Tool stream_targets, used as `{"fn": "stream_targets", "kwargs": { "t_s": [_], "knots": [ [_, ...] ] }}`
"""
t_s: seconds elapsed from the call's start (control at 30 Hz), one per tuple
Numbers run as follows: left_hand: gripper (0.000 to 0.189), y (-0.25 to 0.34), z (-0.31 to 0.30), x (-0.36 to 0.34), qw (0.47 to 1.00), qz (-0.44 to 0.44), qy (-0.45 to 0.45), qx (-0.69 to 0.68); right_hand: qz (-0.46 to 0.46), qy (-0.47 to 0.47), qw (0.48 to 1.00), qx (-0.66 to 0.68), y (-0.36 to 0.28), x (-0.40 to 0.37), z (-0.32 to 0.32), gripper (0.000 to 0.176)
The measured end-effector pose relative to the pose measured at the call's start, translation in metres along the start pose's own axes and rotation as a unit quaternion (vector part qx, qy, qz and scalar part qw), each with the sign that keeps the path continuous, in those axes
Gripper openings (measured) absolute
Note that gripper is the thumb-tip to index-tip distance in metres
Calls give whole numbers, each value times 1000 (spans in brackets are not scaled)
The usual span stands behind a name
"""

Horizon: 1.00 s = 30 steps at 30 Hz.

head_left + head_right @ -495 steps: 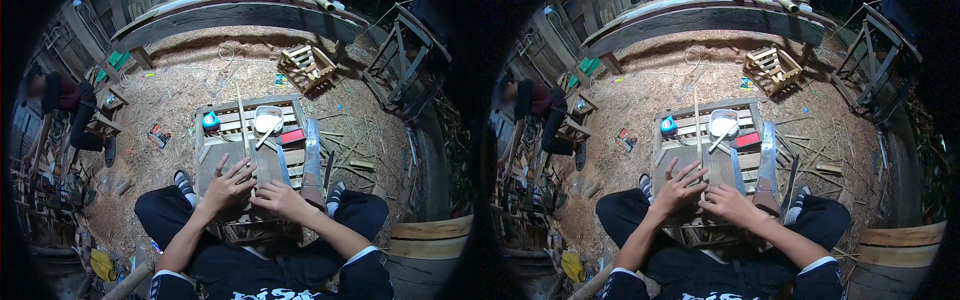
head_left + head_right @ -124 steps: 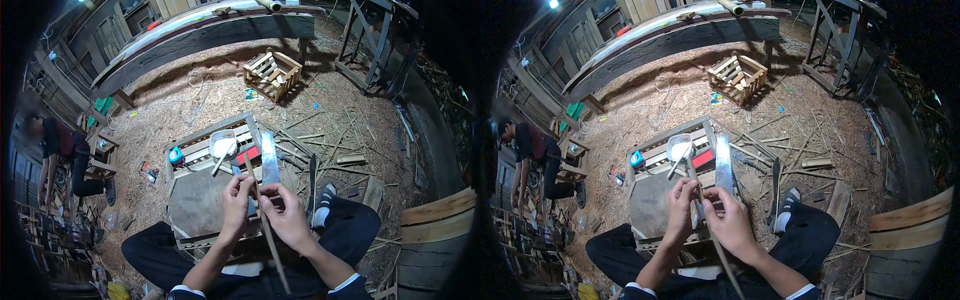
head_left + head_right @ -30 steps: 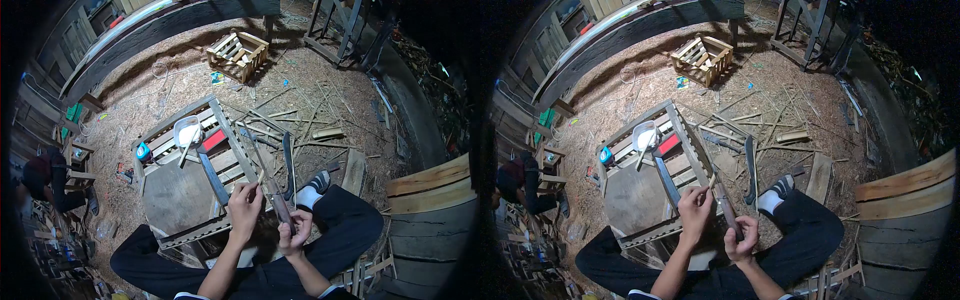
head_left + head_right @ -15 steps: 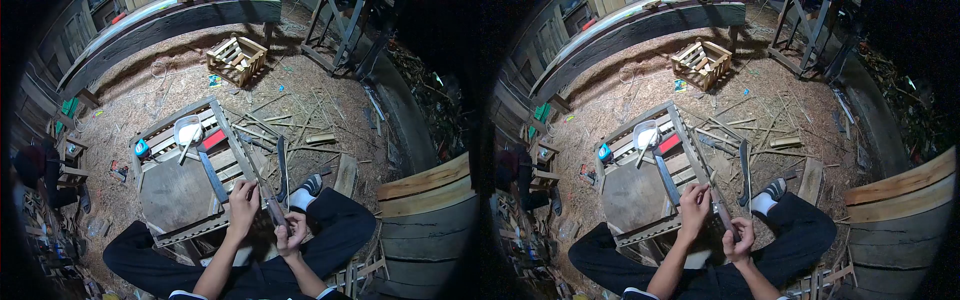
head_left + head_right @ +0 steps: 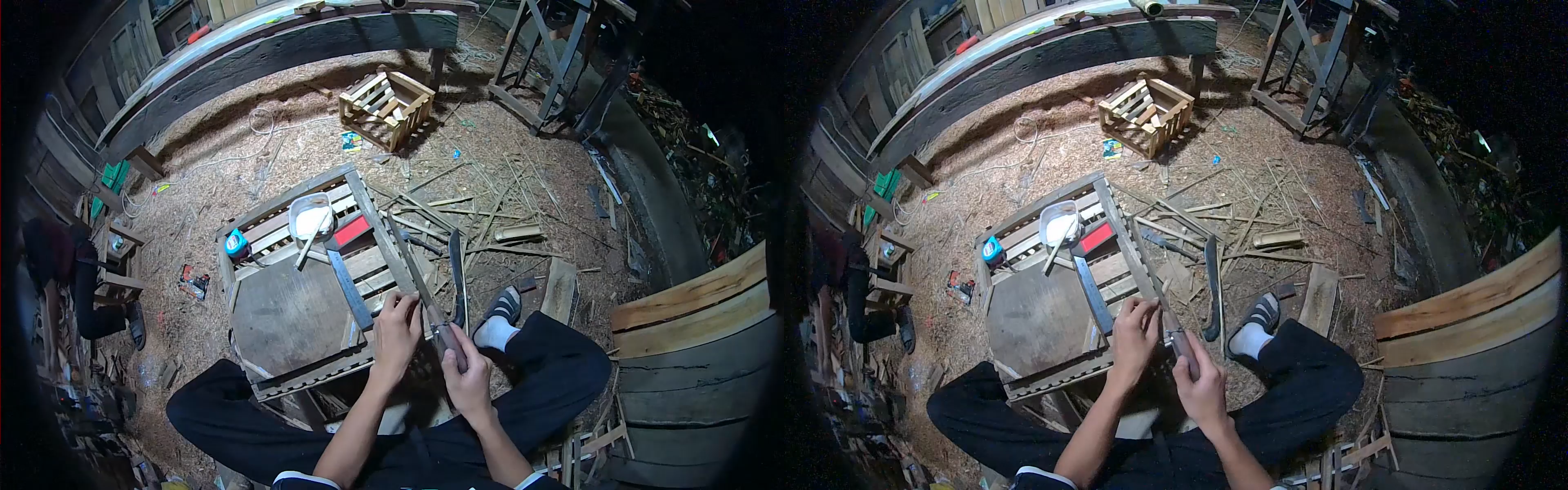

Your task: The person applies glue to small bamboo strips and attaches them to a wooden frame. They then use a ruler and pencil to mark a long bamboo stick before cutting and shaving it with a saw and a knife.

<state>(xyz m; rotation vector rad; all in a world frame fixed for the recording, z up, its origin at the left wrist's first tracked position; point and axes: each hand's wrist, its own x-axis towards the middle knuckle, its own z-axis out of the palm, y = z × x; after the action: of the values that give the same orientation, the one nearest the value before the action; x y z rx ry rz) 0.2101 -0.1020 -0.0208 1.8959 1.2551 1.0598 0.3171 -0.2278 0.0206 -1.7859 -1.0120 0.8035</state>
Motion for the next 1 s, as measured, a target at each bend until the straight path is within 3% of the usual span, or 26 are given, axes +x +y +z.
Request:
{"fn": "stream_targets", "kwargs": {
  "t_s": [0.07, 0.17, 0.2, 0.5, 1.0],
  "knots": [
    [19, 3, 0, 0, 1000, -24, -14, 12, -115, 36, 992, -30, -1, 3, 3, 51],
    [20, -3, 4, -2, 1000, -5, -1, -7, -42, -8, 996, -81, -18, -3, -2, 51],
    [20, -4, 5, -2, 1000, -10, -4, -18, -105, 26, 992, -61, -11, -1, 2, 50],
    [18, -10, 5, -1, 999, 5, 1, -50, -138, 49, 985, -93, 0, -7, 6, 50],
    [15, -8, 6, -1, 999, 16, 2, -34, -114, 69, 989, -68, -3, -11, 4, 46]
  ]
}}
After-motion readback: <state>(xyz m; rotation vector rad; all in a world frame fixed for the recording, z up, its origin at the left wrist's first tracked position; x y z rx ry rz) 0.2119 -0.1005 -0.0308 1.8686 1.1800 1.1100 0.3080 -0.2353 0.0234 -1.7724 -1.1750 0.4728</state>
